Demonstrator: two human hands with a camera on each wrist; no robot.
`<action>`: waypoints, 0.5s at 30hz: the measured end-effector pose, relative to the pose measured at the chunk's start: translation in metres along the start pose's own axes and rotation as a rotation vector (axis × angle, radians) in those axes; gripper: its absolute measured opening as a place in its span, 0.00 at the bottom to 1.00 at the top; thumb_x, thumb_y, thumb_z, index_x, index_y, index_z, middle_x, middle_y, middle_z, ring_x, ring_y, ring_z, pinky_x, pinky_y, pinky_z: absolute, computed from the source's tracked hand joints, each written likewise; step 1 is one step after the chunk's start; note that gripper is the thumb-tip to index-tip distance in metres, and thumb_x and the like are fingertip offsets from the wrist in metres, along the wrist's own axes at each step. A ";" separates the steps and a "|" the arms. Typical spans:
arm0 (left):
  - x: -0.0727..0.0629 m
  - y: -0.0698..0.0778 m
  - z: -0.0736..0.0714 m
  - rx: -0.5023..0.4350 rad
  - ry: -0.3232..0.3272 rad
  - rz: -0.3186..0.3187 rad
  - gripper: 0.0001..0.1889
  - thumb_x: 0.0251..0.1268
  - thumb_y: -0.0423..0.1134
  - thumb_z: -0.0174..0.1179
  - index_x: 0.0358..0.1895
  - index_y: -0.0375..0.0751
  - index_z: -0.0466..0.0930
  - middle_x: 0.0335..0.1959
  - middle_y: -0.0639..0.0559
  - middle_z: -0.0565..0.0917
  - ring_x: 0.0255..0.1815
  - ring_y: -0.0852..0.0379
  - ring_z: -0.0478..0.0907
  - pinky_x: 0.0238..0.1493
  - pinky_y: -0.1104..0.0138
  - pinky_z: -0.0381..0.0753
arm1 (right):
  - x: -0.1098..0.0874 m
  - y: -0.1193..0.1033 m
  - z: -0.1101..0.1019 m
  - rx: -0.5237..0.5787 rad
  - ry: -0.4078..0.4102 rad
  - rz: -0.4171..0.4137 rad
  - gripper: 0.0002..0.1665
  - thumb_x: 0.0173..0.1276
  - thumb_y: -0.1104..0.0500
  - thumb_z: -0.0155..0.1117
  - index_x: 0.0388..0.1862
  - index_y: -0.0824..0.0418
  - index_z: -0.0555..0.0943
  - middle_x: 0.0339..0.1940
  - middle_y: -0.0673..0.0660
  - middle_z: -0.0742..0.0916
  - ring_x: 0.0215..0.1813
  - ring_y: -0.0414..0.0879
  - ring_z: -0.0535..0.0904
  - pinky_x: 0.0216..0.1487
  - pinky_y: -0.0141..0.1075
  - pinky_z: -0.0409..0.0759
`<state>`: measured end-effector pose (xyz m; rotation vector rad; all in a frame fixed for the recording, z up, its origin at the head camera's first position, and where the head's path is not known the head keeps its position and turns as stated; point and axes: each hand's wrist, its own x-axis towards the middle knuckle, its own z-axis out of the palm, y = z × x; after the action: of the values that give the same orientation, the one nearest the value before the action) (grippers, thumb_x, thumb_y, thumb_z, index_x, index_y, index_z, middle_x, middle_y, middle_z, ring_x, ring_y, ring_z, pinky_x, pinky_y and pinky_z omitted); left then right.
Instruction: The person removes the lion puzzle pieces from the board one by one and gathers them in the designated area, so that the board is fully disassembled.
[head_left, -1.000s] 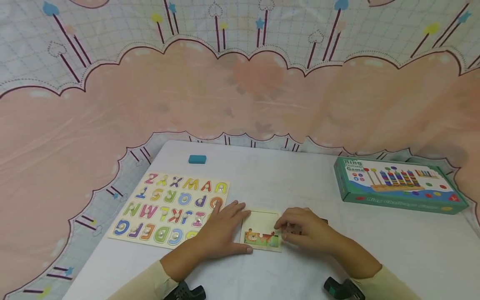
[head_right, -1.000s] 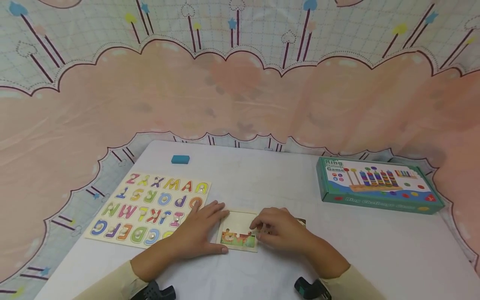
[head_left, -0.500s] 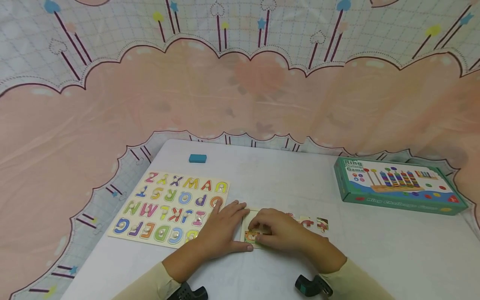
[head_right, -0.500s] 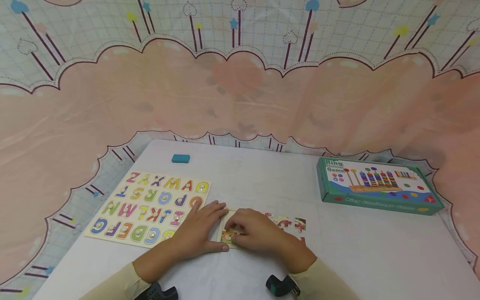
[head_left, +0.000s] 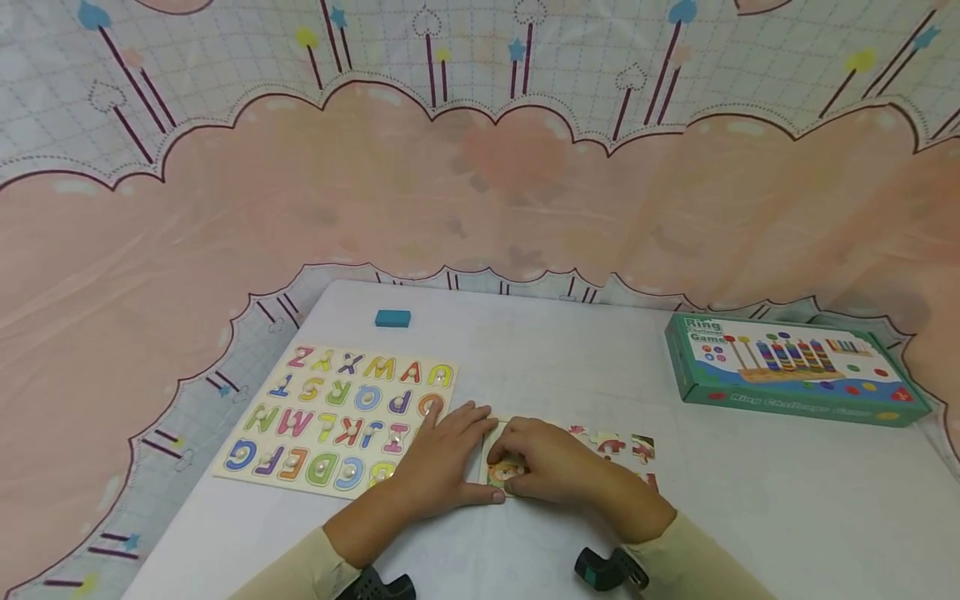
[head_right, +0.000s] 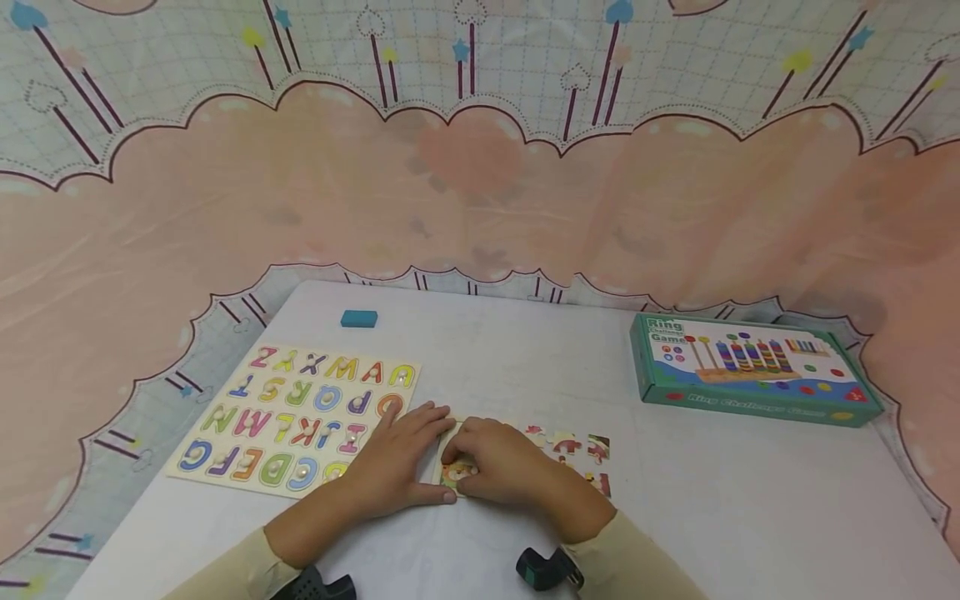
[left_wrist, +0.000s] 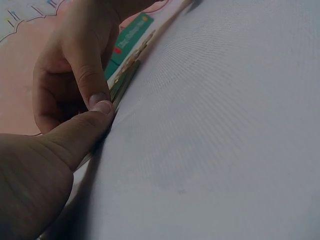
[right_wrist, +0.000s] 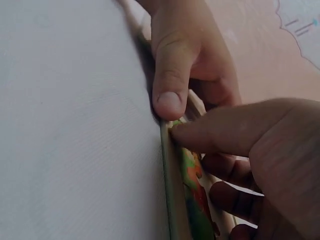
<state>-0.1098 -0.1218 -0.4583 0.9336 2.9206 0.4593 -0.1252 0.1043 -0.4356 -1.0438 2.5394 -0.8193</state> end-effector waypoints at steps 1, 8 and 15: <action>0.000 0.000 0.000 -0.004 -0.001 -0.002 0.52 0.58 0.72 0.72 0.79 0.42 0.71 0.81 0.48 0.69 0.85 0.45 0.59 0.83 0.37 0.41 | 0.000 0.000 0.000 0.002 -0.002 0.003 0.14 0.66 0.59 0.78 0.50 0.52 0.90 0.46 0.42 0.84 0.48 0.35 0.77 0.56 0.37 0.80; 0.002 0.001 0.000 -0.015 -0.003 -0.006 0.52 0.57 0.72 0.73 0.79 0.42 0.71 0.81 0.48 0.69 0.85 0.45 0.59 0.83 0.37 0.41 | 0.001 0.004 0.002 0.011 -0.009 -0.001 0.15 0.66 0.63 0.75 0.50 0.53 0.89 0.47 0.42 0.84 0.51 0.36 0.78 0.60 0.40 0.80; 0.001 0.000 0.001 -0.034 0.001 -0.003 0.52 0.57 0.71 0.73 0.79 0.42 0.71 0.81 0.47 0.69 0.85 0.45 0.59 0.83 0.37 0.40 | 0.000 0.003 0.001 0.009 -0.024 0.006 0.16 0.65 0.65 0.75 0.51 0.53 0.89 0.47 0.43 0.84 0.52 0.37 0.78 0.62 0.41 0.79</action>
<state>-0.1106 -0.1211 -0.4590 0.9248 2.9053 0.5081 -0.1265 0.1053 -0.4385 -1.0362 2.5155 -0.8103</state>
